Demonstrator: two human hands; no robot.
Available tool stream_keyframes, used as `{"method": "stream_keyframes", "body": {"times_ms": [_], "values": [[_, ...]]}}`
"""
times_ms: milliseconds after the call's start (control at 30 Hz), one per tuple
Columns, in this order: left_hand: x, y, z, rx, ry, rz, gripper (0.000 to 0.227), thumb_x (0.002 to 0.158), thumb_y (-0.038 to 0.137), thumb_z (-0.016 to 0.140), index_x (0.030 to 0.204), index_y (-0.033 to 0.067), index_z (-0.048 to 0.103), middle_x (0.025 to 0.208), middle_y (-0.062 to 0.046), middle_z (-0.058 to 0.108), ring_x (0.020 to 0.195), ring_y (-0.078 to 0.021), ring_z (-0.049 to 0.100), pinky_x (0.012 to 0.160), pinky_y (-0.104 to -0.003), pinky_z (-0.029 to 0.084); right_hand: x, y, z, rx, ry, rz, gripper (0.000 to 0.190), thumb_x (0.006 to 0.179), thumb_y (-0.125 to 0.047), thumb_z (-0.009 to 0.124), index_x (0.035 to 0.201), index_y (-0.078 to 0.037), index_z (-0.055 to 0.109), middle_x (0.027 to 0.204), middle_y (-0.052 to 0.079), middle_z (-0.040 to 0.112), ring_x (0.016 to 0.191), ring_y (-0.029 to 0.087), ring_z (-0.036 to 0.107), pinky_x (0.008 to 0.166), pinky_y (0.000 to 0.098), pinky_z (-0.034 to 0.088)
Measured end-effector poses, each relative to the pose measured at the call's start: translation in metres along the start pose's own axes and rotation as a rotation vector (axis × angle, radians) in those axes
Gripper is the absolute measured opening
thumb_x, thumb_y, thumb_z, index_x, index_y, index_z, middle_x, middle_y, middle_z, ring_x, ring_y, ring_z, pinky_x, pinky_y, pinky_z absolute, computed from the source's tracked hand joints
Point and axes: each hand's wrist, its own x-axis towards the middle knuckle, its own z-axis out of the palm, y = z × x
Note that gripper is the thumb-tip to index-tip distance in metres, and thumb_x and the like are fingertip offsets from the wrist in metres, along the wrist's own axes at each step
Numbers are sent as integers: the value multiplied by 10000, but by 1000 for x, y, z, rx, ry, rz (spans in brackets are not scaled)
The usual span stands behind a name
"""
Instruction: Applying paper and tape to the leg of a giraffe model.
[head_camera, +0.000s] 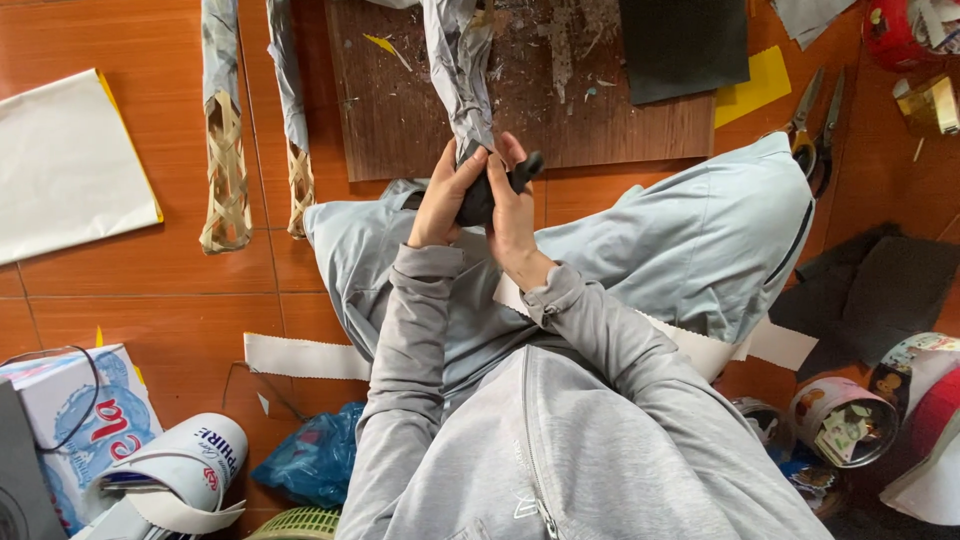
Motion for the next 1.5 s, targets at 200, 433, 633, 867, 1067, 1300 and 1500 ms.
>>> {"method": "stream_keyframes", "body": {"times_ms": [200, 433, 633, 867, 1067, 1300, 1500], "values": [[-6, 5, -3, -31, -46, 10, 553, 1070, 309, 597, 1518, 23, 442, 1364, -77, 594, 1222, -143, 580, 1035, -294, 495, 19, -13, 12, -264, -99, -107, 686, 1023, -198, 691, 1578, -58, 313, 1417, 150, 572, 1286, 205, 554, 1127, 356, 437], [0, -8, -27, -30, -43, -100, 743, 1083, 516, 421, 1580, -35, 377, 1532, -171, 492, 1363, -231, 495, 1107, -327, 445, 63, -13, 9, -840, -459, -207, 773, 1134, -282, 622, 1675, -116, 95, 1724, 205, 199, 1609, 336, 219, 1318, 462, 233], [1, -11, -36, 95, -139, -116, 1046, 977, 723, 434, 1656, -4, 108, 1719, -164, 206, 1584, -264, 219, 1272, -339, 246, 62, -22, 29, -1085, -474, -312, 935, 1053, -399, 717, 1668, -135, 63, 1718, 245, 149, 1604, 412, 150, 1296, 536, 194], [5, -20, -37, 117, -194, 81, 1138, 929, 705, 576, 1663, 6, 58, 1727, -154, 176, 1598, -275, 185, 1282, -378, 237, 74, -15, 52, -1507, -361, -634, 910, 1036, -446, 730, 1676, -202, 131, 1688, 189, 270, 1562, 395, 262, 1280, 589, 208], [6, -21, -26, 6, -101, -74, 770, 916, 433, 722, 1504, 103, 349, 1150, -160, 612, 886, -310, 684, 735, -465, 624, 99, -34, 17, -1481, -366, -537, 761, 1107, -450, 606, 1671, -175, 176, 1699, 195, 286, 1567, 384, 296, 1260, 545, 245], [-6, 2, -14, -102, -108, -119, 512, 1019, 328, 654, 1425, 95, 445, 855, -131, 659, 672, -260, 704, 590, -381, 596, -51, -123, -68, -1989, -607, -27, 696, 897, -394, 679, 1502, -118, 475, 1315, 177, 659, 1189, 372, 617, 988, 491, 472], [-4, -4, -17, -58, -102, -154, 479, 1015, 352, 620, 1410, 135, 457, 828, -125, 668, 656, -266, 713, 564, -368, 589, -98, -98, -96, -1823, -642, -332, 644, 760, -246, 786, 1356, -97, 593, 1049, 118, 708, 1053, 310, 634, 951, 449, 453]]}}
